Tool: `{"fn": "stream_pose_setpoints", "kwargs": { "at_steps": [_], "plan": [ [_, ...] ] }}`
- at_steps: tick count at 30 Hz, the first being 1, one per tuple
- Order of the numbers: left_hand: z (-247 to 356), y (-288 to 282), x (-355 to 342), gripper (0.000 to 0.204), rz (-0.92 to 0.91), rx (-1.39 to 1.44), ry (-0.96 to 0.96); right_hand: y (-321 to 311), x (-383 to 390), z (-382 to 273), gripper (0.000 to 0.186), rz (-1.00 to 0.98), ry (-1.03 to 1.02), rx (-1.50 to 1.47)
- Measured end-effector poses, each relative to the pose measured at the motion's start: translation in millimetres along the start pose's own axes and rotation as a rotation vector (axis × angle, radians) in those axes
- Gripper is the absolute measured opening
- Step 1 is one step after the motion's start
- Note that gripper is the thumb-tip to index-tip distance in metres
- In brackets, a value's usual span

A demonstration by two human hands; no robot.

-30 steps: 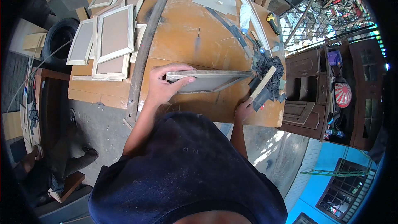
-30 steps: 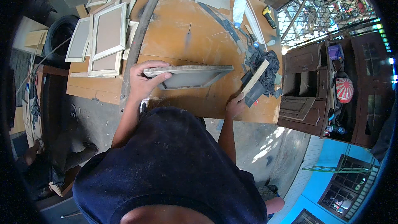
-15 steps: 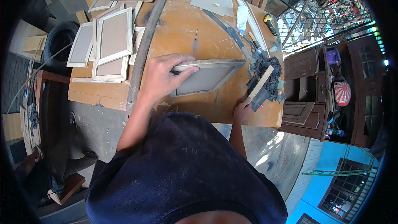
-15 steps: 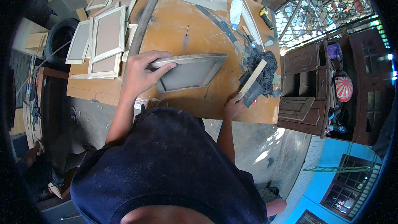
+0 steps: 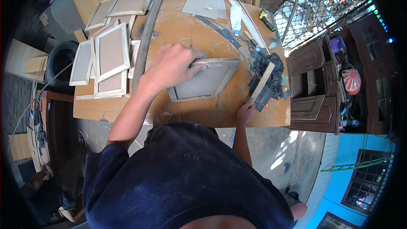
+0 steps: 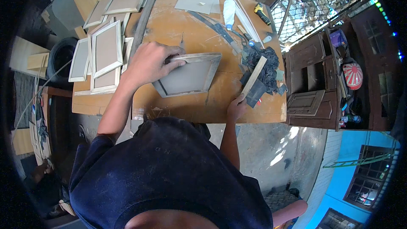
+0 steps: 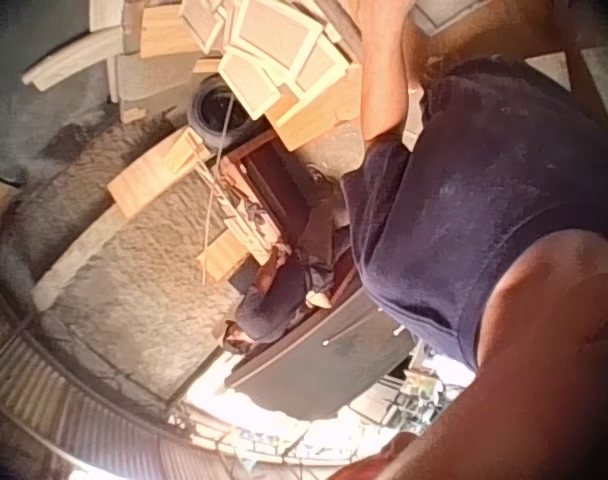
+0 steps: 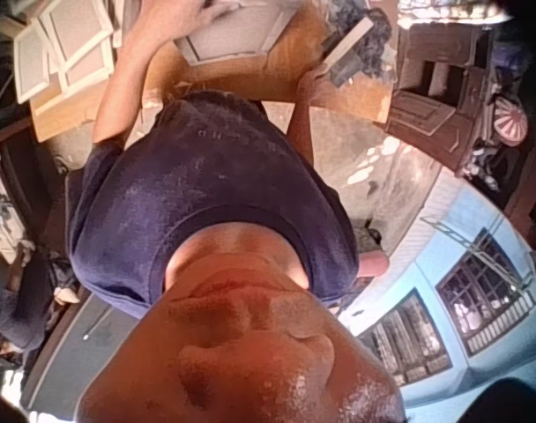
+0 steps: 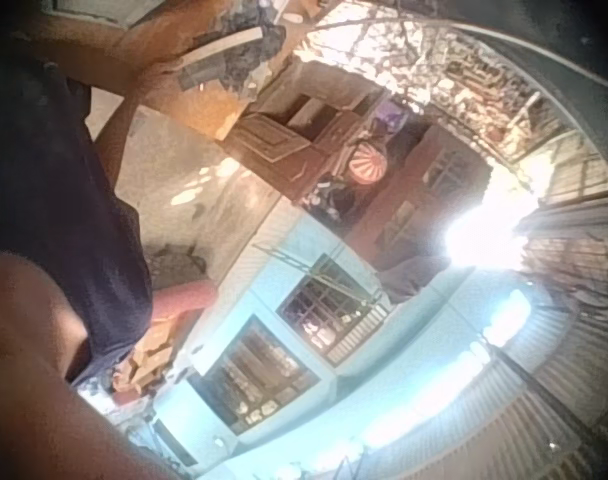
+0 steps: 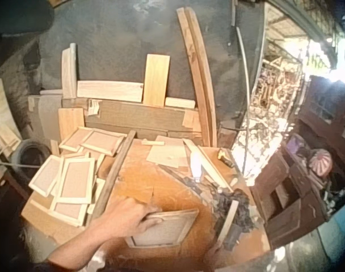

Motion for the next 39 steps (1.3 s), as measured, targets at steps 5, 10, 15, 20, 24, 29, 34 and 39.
{"fn": "stream_pose_setpoints", "kwargs": {
  "at_steps": [5,10,15,20,24,29,34,39],
  "plan": [
    [15,10,-19,0.022,0.003,0.0,0.065,-8,5,-15,0.051,0.058,-0.036,0.034],
    [28,24,-41,0.028,-0.078,-0.109,0.09,-6,7,-18,0.048,0.064,-0.071,0.03],
    [29,22,-45,0.025,-0.058,-0.007,0.106,-4,8,-19,0.051,0.052,-0.048,-0.037],
    [8,19,-37,0.033,-0.133,0.119,0.09,-3,3,-13,0.052,0.059,-0.072,-0.01],
    [-8,8,-16,0.042,-0.174,0.264,0.02,-2,3,-12,0.053,0.011,-0.051,-0.045],
    [-55,-4,29,0.041,-0.201,0.362,-0.1,6,4,-3,0.049,-0.061,-0.009,-0.076],
    [-133,-1,86,0.037,0.128,0.656,-0.468,16,3,-2,0.048,-0.153,-0.006,-0.151],
    [-133,35,126,0.032,0.502,0.849,-0.621,14,4,-9,0.049,-0.187,0.018,-0.186]
  ]
}}
Point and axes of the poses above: each hand's wrist, its own x-axis away from the middle knuckle, its own y-axis out of the palm, z = x × y, the point moved 10 cm from there along -x, towards the middle knuckle, and after that the axes turned 2 degrees about y, right-handed, at the moved point
